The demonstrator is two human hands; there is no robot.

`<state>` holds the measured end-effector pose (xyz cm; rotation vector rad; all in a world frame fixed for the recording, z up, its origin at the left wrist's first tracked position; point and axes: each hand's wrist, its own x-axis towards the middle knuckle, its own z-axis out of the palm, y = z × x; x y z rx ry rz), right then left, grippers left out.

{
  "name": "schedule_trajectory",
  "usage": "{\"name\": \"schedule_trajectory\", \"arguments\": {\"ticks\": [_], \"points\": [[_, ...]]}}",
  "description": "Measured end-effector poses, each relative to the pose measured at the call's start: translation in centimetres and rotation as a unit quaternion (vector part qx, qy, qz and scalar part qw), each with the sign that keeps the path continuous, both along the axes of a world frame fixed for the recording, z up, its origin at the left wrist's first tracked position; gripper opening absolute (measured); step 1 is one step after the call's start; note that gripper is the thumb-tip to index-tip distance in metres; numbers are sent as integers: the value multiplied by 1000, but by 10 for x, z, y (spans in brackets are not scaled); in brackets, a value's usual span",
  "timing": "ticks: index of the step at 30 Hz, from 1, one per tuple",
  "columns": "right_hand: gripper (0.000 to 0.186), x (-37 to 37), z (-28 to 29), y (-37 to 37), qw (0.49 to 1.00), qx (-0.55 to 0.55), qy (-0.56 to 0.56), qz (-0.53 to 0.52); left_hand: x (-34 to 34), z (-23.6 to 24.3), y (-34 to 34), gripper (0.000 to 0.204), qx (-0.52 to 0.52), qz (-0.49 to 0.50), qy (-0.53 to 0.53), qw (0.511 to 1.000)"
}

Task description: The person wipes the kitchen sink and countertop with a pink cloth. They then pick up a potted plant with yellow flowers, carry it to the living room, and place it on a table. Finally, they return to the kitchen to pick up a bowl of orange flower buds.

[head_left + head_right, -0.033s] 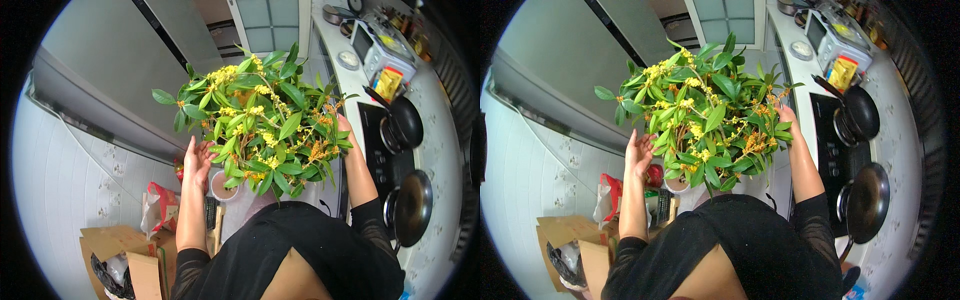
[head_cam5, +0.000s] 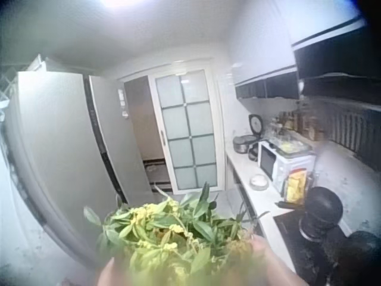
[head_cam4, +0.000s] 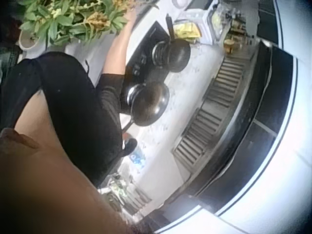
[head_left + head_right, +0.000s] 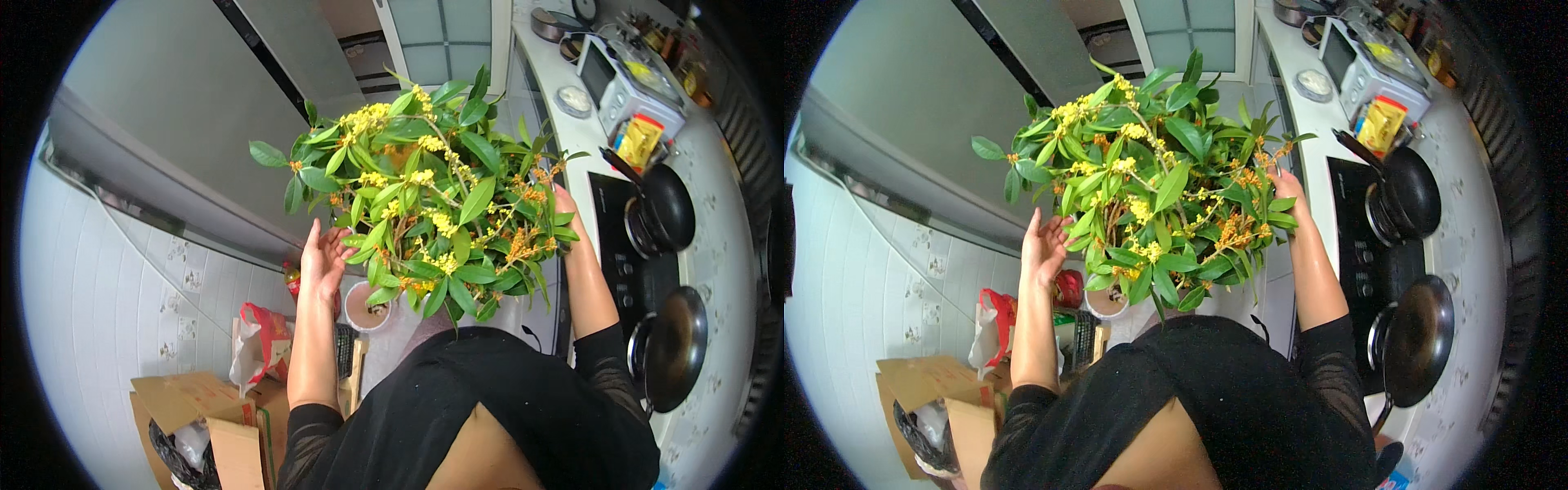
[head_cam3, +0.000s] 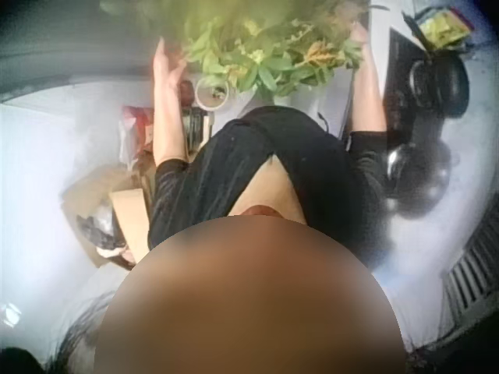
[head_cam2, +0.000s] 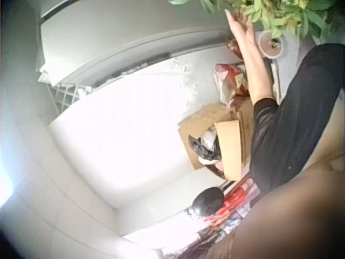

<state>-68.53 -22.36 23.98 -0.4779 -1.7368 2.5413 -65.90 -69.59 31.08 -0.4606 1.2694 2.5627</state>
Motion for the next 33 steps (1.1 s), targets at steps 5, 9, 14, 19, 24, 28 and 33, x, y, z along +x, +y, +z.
{"name": "schedule_trajectory", "arguments": {"ticks": [5, 9, 14, 19, 24, 28, 33], "points": [[25, -95, 5, 36, 1000, -10, 3, 11, -113, -4, 43, 46, 28, -1, 11, 1000], [31, -160, 28, 56, 998, -49, -23, -9, -202, 3, 80, 47, -19, -33, -3, 999], [29, -257, 12, 88, 997, -70, 26, -30, -326, 5, 114, 45, -31, -53, 11, 998], [28, -328, 7, 108, 998, -60, 5, -30, -400, 3, 143, 44, -32, -66, 10, 997], [28, -403, -17, 124, 998, -60, 19, -25, -465, -29, 149, 45, -29, -41, 13, 999], [28, -426, -59, 157, 999, 3, 49, -19, -485, -68, 158, 45, -12, -55, 5, 998], [28, -475, -68, 157, 998, -30, 32, -53, -538, -82, 177, 45, -47, -48, -4, 998]]}}
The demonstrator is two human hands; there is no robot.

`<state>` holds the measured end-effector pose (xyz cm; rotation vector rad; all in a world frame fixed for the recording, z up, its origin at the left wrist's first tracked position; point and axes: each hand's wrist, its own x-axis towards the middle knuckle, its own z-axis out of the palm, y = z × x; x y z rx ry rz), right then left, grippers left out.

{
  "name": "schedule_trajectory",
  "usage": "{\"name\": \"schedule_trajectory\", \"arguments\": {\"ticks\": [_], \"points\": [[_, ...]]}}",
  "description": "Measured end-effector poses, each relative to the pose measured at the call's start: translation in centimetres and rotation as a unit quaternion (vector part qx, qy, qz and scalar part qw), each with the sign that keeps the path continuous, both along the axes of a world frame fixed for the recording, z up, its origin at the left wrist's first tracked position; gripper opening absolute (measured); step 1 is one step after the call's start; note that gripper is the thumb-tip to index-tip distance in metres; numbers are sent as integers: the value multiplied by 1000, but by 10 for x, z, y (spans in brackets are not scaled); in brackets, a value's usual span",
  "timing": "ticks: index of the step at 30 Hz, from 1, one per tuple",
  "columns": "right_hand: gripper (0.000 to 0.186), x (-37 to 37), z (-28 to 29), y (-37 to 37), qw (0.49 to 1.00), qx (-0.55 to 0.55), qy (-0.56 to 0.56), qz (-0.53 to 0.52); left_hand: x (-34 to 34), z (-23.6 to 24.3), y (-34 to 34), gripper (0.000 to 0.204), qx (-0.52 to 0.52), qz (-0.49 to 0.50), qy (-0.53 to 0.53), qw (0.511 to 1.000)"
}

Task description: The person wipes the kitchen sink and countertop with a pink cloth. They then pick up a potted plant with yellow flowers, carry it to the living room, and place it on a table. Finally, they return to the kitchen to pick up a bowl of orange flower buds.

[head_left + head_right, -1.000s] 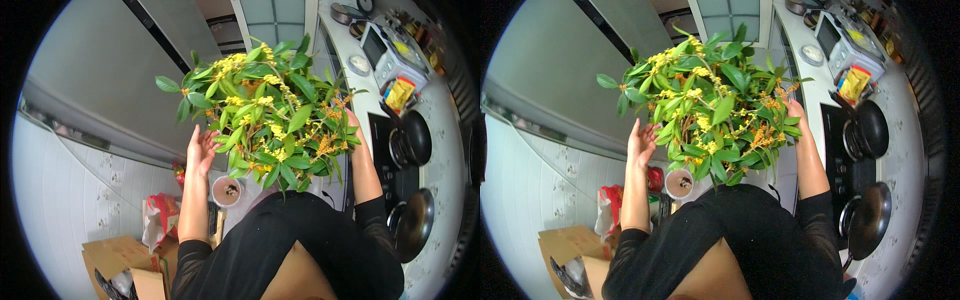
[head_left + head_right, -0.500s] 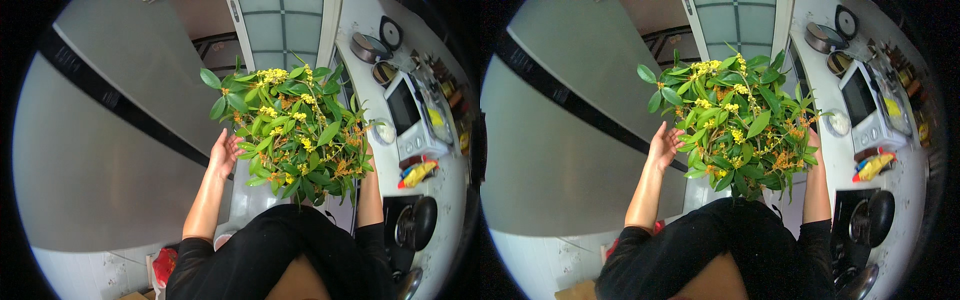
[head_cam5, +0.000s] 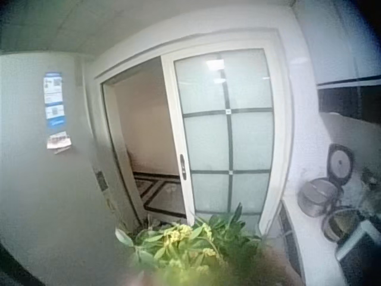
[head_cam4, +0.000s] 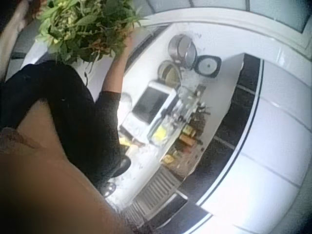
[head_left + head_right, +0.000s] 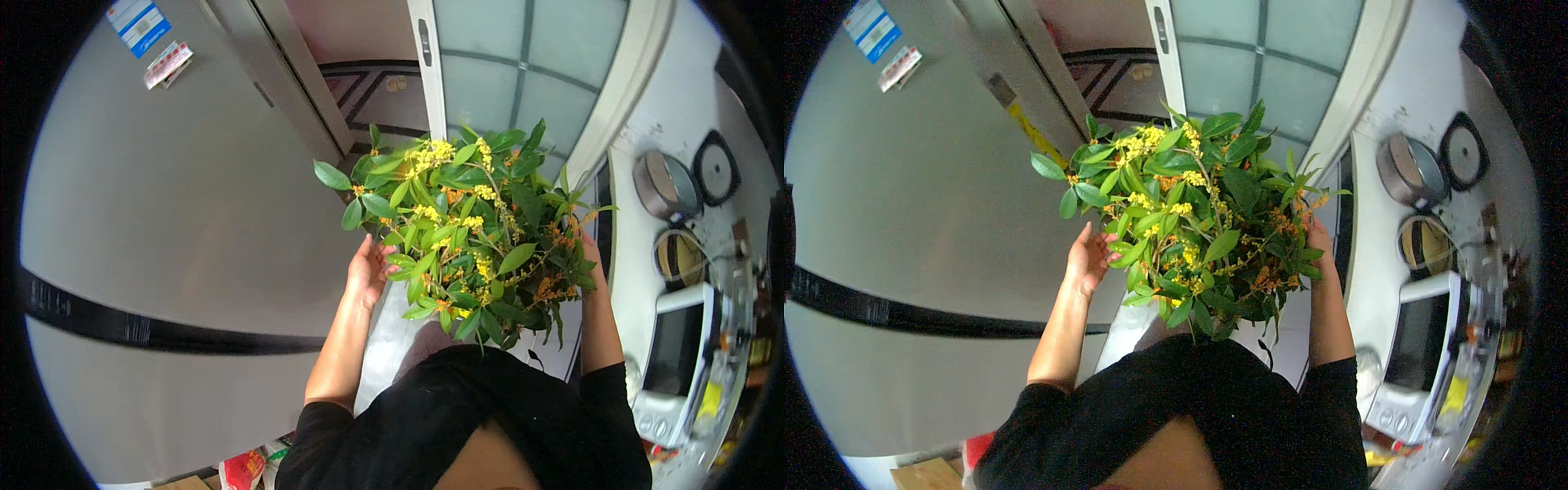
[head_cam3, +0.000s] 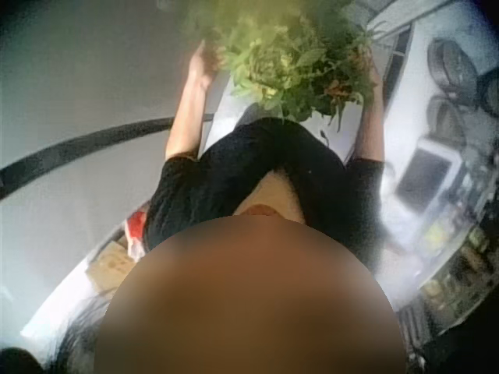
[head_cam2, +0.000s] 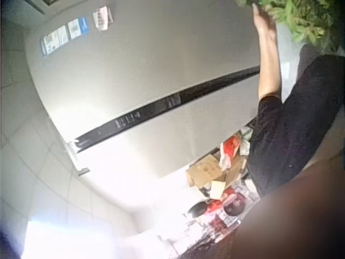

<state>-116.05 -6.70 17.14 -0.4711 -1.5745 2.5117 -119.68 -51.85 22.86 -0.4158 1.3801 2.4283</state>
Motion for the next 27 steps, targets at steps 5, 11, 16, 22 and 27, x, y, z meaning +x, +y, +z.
{"name": "schedule_trajectory", "arguments": {"ticks": [5, 11, 16, 22, 27], "points": [[26, 10, -20, 13, 998, -47, 20, 34, 5, 14, -1, 44, -24, -6, -17, 1000], [23, 24, -5, 10, 998, -48, -3, -42, 9, 23, -5, 45, -8, -25, -20, 999], [24, -15, -16, 25, 999, 38, -2, 10, -4, -38, 3, 48, 40, 35, 13, 998], [23, -119, -57, 93, 978, 193, -19, 75, -16, -101, 57, 62, 110, 86, 42, 989], [21, -137, -35, 22, 978, 160, -51, 123, 1, -135, 34, 52, 180, 178, 40, 967]]}}
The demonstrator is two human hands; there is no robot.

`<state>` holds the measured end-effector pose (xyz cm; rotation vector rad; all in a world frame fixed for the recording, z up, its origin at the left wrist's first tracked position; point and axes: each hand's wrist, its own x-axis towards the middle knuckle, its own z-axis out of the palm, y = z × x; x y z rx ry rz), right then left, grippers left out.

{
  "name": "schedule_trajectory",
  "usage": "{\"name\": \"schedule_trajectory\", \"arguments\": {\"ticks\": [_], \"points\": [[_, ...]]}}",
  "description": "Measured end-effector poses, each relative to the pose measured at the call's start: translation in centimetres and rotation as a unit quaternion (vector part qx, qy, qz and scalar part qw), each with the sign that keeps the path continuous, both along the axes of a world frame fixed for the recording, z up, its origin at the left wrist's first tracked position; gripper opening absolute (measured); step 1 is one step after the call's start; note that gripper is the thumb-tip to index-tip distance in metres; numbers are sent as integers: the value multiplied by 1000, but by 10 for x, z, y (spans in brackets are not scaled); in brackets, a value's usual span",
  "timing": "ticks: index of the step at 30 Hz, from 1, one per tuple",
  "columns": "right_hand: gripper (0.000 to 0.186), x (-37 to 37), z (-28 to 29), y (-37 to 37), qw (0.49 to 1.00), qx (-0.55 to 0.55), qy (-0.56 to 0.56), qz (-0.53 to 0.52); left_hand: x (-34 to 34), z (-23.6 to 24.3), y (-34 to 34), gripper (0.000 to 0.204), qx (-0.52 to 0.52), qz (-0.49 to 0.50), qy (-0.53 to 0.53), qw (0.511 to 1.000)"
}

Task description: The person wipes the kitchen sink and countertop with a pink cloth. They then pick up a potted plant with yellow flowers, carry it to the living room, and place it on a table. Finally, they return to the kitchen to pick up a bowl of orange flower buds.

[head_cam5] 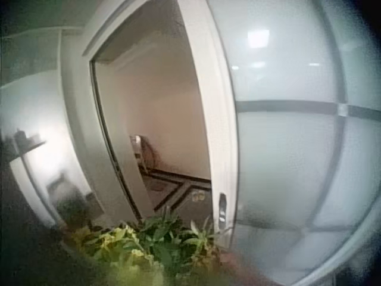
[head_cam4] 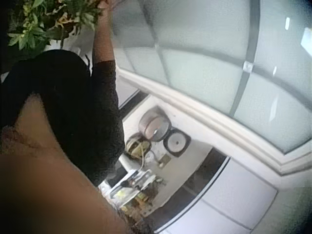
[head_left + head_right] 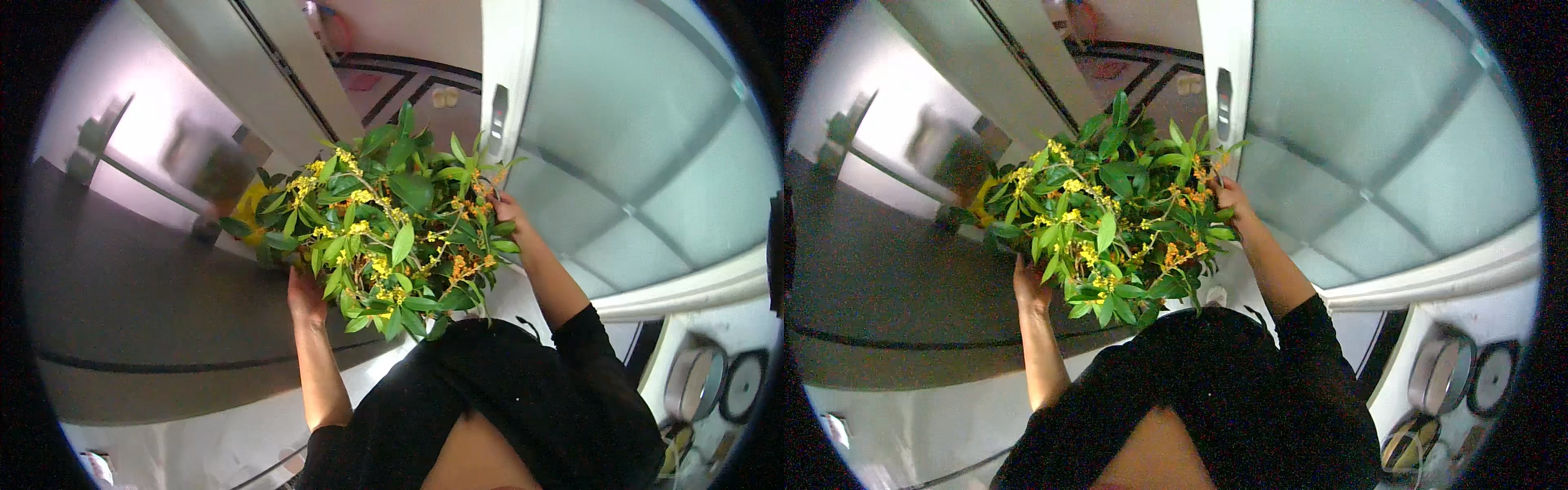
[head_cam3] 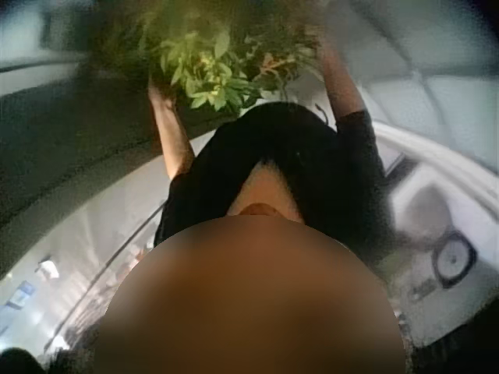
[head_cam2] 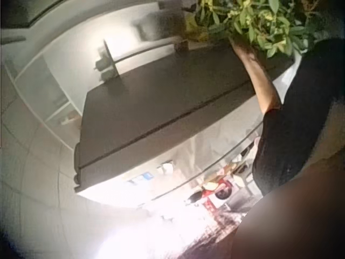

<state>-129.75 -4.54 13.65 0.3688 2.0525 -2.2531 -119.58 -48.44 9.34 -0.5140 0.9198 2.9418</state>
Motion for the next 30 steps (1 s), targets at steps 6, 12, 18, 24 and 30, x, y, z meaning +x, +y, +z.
{"name": "schedule_trajectory", "arguments": {"ticks": [6, 12, 18, 24, 30], "points": [[31, -35, -68, 43, 993, -93, 64, 45, -15, -1, 7, 53, -57, -43, -72, 995], [40, -9, -70, 81, 980, -141, 124, 65, 2, 51, 25, 58, -88, -59, -81, 991], [37, -26, -85, 65, 964, -166, 171, 118, -6, 16, -2, 57, -99, -17, -98, 990], [36, 50, 3, 2, 999, 45, 18, -3, 10, 67, -7, 51, -145, -15, -138, 980], [35, 69, -57, 62, 997, 69, 36, -22, -2, 96, -17, 49, -165, -87, -97, 978]]}}
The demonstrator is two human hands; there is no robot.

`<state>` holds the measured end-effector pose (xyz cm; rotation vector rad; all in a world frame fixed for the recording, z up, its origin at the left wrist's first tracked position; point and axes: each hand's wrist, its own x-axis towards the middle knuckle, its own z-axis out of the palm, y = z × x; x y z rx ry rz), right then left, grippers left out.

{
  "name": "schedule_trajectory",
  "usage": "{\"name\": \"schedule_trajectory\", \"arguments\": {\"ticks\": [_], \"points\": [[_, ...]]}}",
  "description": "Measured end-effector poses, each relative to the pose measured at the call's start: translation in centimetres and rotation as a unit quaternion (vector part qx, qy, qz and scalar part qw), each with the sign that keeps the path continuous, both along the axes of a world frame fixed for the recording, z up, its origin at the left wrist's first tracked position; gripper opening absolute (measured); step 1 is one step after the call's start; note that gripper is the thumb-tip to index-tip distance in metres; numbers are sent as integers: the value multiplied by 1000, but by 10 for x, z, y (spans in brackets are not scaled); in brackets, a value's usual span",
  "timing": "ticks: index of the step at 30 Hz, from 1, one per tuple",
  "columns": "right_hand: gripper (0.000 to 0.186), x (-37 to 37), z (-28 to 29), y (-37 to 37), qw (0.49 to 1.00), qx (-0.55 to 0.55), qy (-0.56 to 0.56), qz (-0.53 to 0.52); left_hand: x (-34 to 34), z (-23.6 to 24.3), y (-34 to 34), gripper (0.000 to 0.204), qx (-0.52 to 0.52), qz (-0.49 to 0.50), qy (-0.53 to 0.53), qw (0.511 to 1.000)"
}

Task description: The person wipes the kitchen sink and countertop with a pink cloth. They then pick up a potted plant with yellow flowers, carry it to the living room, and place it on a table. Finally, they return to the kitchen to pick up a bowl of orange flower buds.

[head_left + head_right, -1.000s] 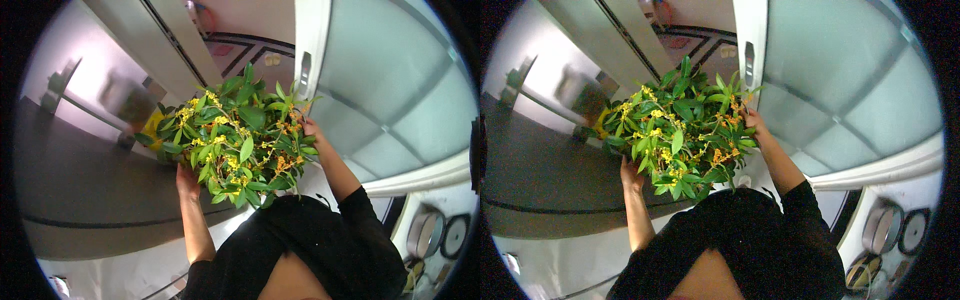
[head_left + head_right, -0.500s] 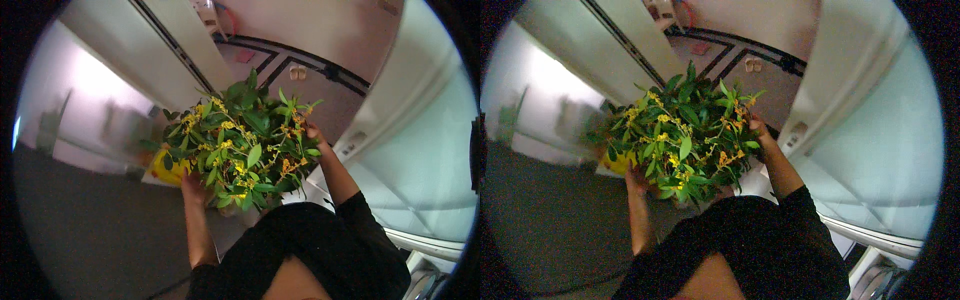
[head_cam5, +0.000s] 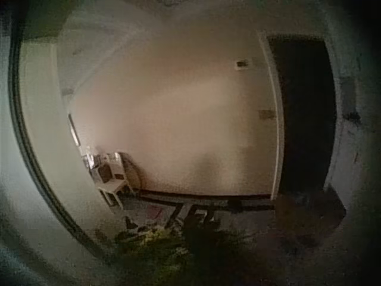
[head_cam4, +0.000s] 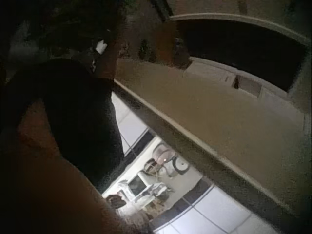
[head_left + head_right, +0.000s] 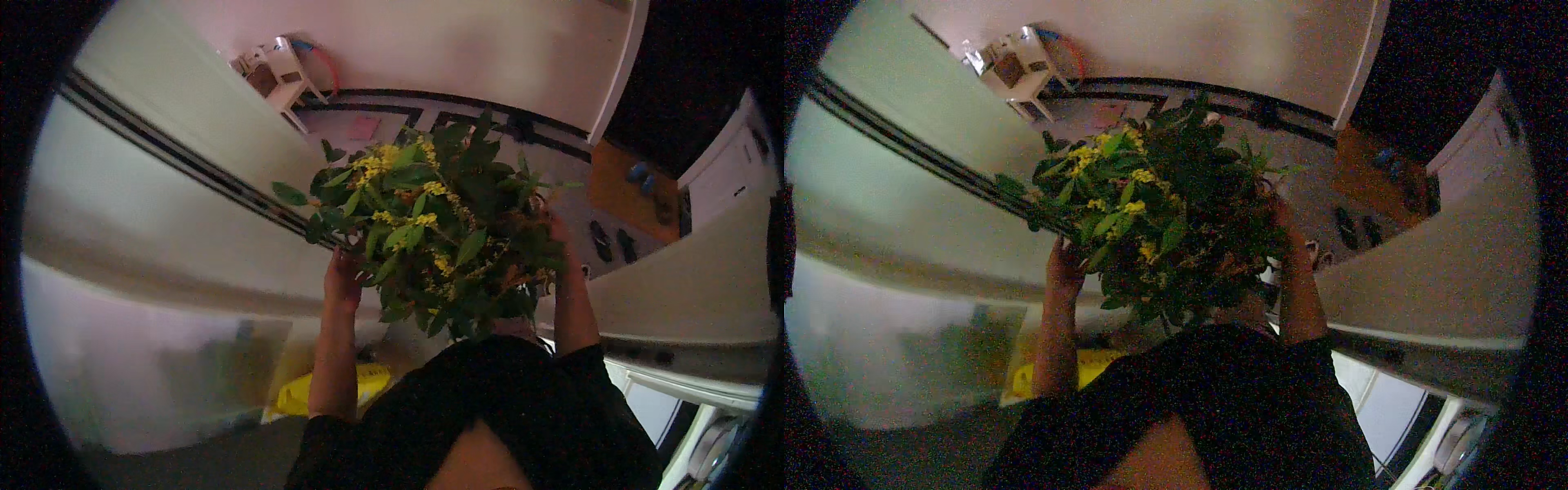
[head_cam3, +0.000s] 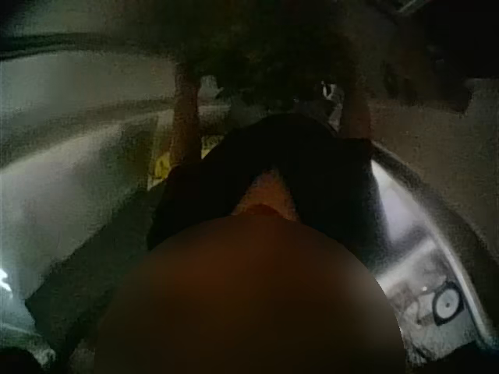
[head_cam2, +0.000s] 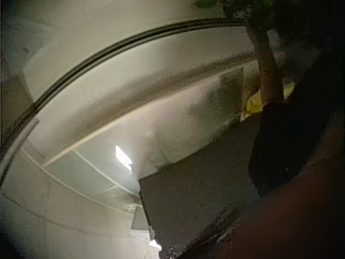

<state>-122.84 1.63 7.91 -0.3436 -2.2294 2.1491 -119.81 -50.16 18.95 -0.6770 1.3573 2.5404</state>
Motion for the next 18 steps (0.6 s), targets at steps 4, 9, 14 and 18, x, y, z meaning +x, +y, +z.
{"name": "schedule_trajectory", "arguments": {"ticks": [4, 9, 14, 18], "points": [[36, 13, 58, -68, 991, -110, -64, -46, 16, 5, -19, 48, 12, 16, 2, 1000], [35, 14, 59, -52, 1000, -3, -11, 9, 12, -3, -10, 44, 24, 5, -8, 1000], [39, -14, 47, -49, 995, -44, -52, 79, 35, -5, -18, 46, 11, 23, -7, 1000], [39, -24, 41, -35, 988, -13, 36, 147, 62, 11, -3, 47, 68, 55, -16, 996]]}}
